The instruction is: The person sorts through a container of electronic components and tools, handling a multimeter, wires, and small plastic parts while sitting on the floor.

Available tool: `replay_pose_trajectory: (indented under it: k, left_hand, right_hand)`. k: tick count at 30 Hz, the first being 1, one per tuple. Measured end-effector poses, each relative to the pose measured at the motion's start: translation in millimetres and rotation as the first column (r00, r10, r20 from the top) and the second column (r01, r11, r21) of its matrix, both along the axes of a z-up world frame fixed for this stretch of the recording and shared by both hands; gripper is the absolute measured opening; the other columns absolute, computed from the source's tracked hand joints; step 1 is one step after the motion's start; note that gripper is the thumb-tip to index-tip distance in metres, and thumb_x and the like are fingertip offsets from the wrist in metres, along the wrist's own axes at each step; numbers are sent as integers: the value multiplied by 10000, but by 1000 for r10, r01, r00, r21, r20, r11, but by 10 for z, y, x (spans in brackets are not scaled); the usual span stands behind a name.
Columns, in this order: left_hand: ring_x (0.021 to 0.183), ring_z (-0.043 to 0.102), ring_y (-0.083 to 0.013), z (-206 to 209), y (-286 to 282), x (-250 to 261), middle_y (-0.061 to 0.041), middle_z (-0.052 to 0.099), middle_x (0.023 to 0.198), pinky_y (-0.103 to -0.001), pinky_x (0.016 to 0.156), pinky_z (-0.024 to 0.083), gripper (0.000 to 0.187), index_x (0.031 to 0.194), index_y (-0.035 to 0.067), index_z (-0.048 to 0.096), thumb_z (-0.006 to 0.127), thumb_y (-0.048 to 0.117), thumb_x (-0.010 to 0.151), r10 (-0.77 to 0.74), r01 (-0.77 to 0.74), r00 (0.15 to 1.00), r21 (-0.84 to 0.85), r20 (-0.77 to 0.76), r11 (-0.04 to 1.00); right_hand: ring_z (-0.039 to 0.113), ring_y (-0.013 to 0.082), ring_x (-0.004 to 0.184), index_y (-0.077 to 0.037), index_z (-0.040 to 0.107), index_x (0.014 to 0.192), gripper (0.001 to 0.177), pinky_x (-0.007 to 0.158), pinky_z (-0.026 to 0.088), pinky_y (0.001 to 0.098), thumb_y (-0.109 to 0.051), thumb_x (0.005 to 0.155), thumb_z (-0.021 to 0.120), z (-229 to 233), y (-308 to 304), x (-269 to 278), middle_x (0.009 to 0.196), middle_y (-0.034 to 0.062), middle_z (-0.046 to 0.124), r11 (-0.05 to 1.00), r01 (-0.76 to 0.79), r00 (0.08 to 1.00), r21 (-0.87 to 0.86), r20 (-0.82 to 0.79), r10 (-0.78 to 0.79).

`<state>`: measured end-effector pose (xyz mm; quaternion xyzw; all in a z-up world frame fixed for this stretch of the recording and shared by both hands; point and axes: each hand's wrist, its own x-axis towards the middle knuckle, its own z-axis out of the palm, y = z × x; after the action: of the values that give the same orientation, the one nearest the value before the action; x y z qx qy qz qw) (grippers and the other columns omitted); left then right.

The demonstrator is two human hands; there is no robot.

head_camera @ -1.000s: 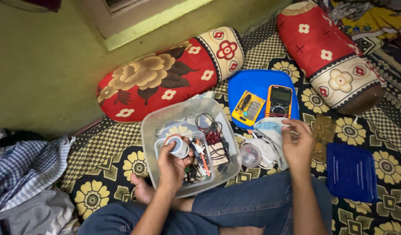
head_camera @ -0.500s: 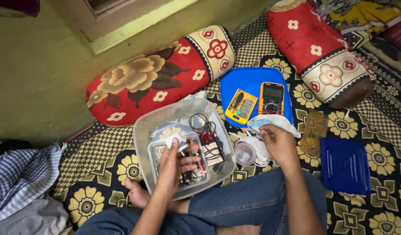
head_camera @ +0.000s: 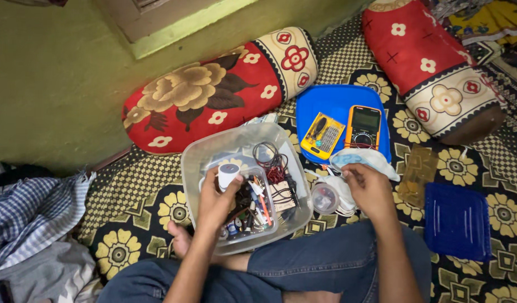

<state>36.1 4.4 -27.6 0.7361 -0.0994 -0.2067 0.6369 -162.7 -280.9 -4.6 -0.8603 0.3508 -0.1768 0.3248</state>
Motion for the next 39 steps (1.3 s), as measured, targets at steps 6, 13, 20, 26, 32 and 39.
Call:
replay_pose_trajectory:
  k: [6,13,20,26,32,39]
  left_hand:
    - [970,672,-247,216,36,75,-143,640,1142,-342,753,569,518,1210,30,697,864,231,762,41,-122,926,195,375,973]
    - [984,726,-229,137,-94,102,-141,716,1137,-344,834,577,503,1251,11,670,840,122,791,37,-82,907,88,420,993]
    - [922,756,-201,59,-149,274,-154,756,1070,-333,791,590,527,1321,39,583,782,156,847,38,-55,952,48,303,997]
    - [742,760,-254,76,-48,692,-149,770,832,-366,699,573,390,1136,71,737,766,356,871,-28,-118,941,406,336,906]
    - [786,734,-361,-154,-77,752,-184,753,876,-455,718,567,388,1075,90,724,810,355,804,-208,-193,803,573,559,797]
    - [746,715,-408,-369,-83,763,-184,722,966,-544,627,565,417,1181,127,648,742,190,779,-396,-228,707,720,585,656]
  right_hand:
    - [719,179,708,-45,757,1058,177,666,556,315,-158,929,712,-34,-6,3,884,130,753,999,-31,999,-8,11,31]
    - [746,165,775,-35,751,1066,181,697,564,308,-136,929,689,-47,-77,47,913,123,761,997,-70,996,21,49,69]
    - [730,172,727,-41,760,1057,179,684,561,314,-155,927,713,-135,-236,46,836,114,765,999,-4,997,52,71,1]
    - [718,156,708,-52,769,1050,174,679,559,310,-163,924,719,-141,-284,17,808,112,763,996,25,998,87,55,-30]
    - [701,155,688,-60,768,1055,170,670,554,307,-157,924,717,-148,-316,7,810,114,761,995,55,998,88,27,-57]
    - [713,160,711,-45,755,1057,169,671,557,310,-146,934,701,-129,-335,-34,865,114,764,996,68,996,59,53,-71]
